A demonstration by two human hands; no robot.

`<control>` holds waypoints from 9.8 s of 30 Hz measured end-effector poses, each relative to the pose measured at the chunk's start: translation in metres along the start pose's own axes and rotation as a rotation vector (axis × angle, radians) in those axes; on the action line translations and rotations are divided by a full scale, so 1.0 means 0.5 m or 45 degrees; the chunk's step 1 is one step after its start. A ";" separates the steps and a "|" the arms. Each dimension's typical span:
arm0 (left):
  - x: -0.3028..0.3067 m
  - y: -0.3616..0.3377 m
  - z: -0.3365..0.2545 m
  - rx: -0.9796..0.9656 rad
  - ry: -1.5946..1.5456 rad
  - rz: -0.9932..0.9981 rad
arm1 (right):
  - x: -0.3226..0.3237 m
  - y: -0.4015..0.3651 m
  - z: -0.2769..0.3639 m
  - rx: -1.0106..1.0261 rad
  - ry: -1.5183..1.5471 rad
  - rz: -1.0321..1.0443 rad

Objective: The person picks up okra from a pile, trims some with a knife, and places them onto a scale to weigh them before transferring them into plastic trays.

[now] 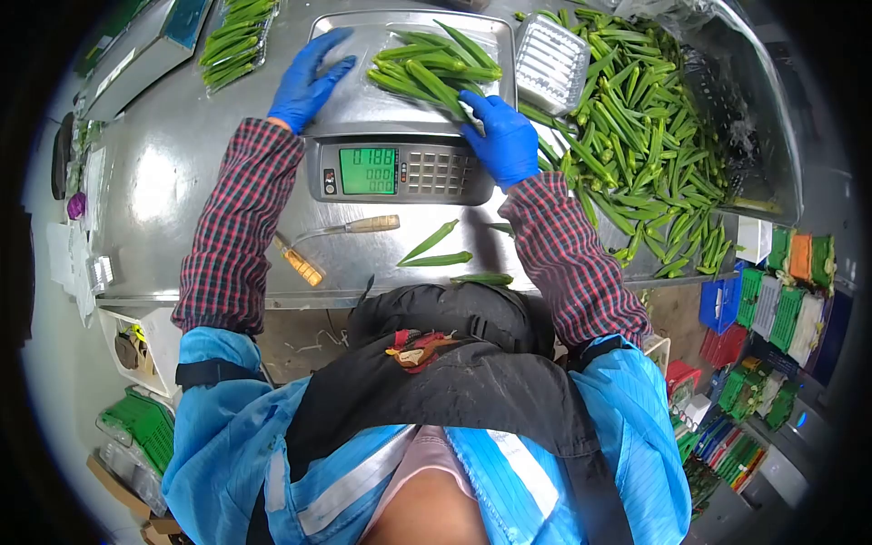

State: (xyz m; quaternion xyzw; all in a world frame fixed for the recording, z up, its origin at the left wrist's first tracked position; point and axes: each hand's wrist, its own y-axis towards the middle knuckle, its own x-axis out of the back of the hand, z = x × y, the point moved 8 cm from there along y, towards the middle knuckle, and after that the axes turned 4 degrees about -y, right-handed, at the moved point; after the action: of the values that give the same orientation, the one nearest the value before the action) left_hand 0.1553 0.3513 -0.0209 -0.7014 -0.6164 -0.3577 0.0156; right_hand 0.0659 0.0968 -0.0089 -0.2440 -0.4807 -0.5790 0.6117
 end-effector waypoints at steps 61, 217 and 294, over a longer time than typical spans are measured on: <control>-0.119 0.019 -0.077 -0.073 0.082 0.161 | -0.020 0.172 -0.084 0.370 0.159 -0.117; 0.341 0.027 0.301 0.559 -0.318 -0.146 | 0.292 0.122 -0.473 -0.663 0.056 -0.475; -0.991 0.263 -0.419 0.898 -0.829 0.920 | 0.231 -0.507 -0.929 -1.777 1.095 -0.674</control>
State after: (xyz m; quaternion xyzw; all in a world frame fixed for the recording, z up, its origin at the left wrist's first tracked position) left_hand 0.1770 -0.1999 -0.0682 -0.8926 -0.3933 0.1297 0.1783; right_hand -0.0464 -0.4083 -0.1684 -0.2035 0.2175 -0.9076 0.2957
